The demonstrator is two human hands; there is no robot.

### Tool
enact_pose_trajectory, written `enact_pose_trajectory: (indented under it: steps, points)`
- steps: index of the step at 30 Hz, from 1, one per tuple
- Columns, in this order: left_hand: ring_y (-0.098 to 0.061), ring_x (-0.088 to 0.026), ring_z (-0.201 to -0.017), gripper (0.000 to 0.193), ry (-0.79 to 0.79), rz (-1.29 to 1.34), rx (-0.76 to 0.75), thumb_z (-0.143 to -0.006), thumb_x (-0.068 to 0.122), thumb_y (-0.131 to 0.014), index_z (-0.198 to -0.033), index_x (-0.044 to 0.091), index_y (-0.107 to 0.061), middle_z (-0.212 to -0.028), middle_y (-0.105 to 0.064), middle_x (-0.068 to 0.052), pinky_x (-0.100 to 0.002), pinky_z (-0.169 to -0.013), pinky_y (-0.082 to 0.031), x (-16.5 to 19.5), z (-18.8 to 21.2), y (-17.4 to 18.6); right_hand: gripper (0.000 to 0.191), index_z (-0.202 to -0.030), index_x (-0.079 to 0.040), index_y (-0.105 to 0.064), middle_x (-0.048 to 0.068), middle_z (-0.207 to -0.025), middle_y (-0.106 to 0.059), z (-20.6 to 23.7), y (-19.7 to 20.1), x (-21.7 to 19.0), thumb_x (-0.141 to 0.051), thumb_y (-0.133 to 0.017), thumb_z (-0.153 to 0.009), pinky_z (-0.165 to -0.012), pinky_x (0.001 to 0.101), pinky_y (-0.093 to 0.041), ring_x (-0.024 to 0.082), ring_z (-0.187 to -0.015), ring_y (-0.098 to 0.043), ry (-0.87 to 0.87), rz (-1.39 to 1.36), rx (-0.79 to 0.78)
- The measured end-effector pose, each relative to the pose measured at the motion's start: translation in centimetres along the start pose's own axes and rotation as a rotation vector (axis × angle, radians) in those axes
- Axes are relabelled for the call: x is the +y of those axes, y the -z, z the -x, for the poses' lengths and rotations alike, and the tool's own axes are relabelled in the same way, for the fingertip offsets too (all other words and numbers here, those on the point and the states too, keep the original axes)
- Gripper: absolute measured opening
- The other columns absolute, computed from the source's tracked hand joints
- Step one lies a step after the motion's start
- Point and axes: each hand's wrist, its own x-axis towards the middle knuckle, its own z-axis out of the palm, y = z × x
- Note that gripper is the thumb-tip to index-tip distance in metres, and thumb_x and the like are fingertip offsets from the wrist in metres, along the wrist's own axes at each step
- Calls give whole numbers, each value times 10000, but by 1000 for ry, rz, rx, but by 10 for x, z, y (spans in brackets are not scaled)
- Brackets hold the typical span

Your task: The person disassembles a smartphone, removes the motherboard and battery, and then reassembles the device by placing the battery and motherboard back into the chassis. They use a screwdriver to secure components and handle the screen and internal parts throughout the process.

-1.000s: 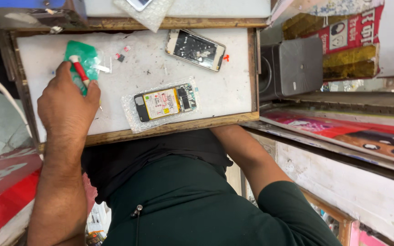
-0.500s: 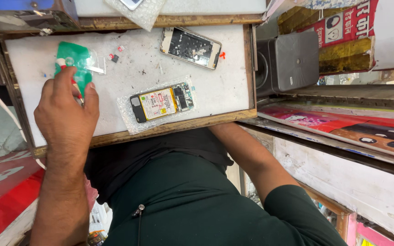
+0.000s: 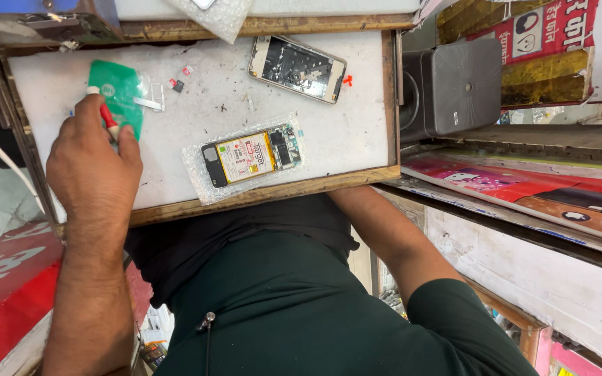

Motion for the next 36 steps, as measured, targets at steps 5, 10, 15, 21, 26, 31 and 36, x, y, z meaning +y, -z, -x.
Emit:
enact_pose_trajectory:
  steps: [5, 10, 15, 21, 26, 31, 36]
  points:
    - [-703, -309, -834, 573, 23, 262, 39, -966, 28, -723, -1474, -54, -468, -1001, -666, -174, -424, -721, -573, 10, 1, 13, 289, -1134, -56, -713, 203, -1063, -717, 0, 0, 2, -148, -655, -867, -888, 477, -563, 378, -993, -676, 19, 0, -7]
    - [-714, -226, -953, 450, -98, 597, 111, -1061, -71, -657, -1459, -31, -452, -1135, -640, -187, -301, -789, -604, 20, 15, 28, 291, -1132, -58, -714, 203, -1059, -717, -7, 3, -7, -148, -656, -862, -882, 477, -564, 380, -986, -676, 33, 1, -9]
    - [-691, -208, -992, 192, -159, 894, 76, -1221, -72, -593, -1298, -49, -418, -1189, -669, -189, -287, -919, -624, 29, 20, 18, 293, -1131, -60, -715, 203, -1055, -717, -15, 0, -20, -147, -658, -857, -876, 477, -565, 383, -980, -677, 72, -10, -17]
    - [-724, -269, -1068, 318, -288, 977, 102, -1165, -92, -513, -1349, 9, -275, -1157, -612, -276, -308, -899, -656, 39, 3, -9, 295, -1128, -63, -716, 204, -1050, -717, -4, -16, -16, -147, -659, -851, -868, 478, -566, 385, -972, -678, 141, -35, -58]
    - [-710, -232, -1104, 614, -363, 988, 106, -1192, -75, -506, -1548, 128, -48, -1236, -658, -254, -289, -994, -682, 35, -3, -16, 296, -1126, -65, -717, 204, -1046, -717, 65, -13, -3, -146, -661, -847, -862, 478, -567, 388, -966, -679, 291, -202, -228]
    - [-764, -251, -1063, 693, -384, 934, 120, -1204, -91, -549, -1606, 189, -60, -1133, -712, -221, -296, -933, -684, 33, -7, -25, 78, -899, -81, -687, 97, -837, -717, 107, 17, 3, -114, -618, -885, -765, 457, -570, 332, -831, -710, 365, -376, -336]
    - [-764, -233, -1009, 668, -369, 893, 137, -1182, -93, -592, -1583, 164, -123, -1093, -710, -198, -285, -876, -674, 37, -9, -30, 86, -949, -97, -687, 70, -966, -744, 100, 37, 6, -98, -608, -982, -841, 419, -587, 267, -965, -745, 427, -507, -35]
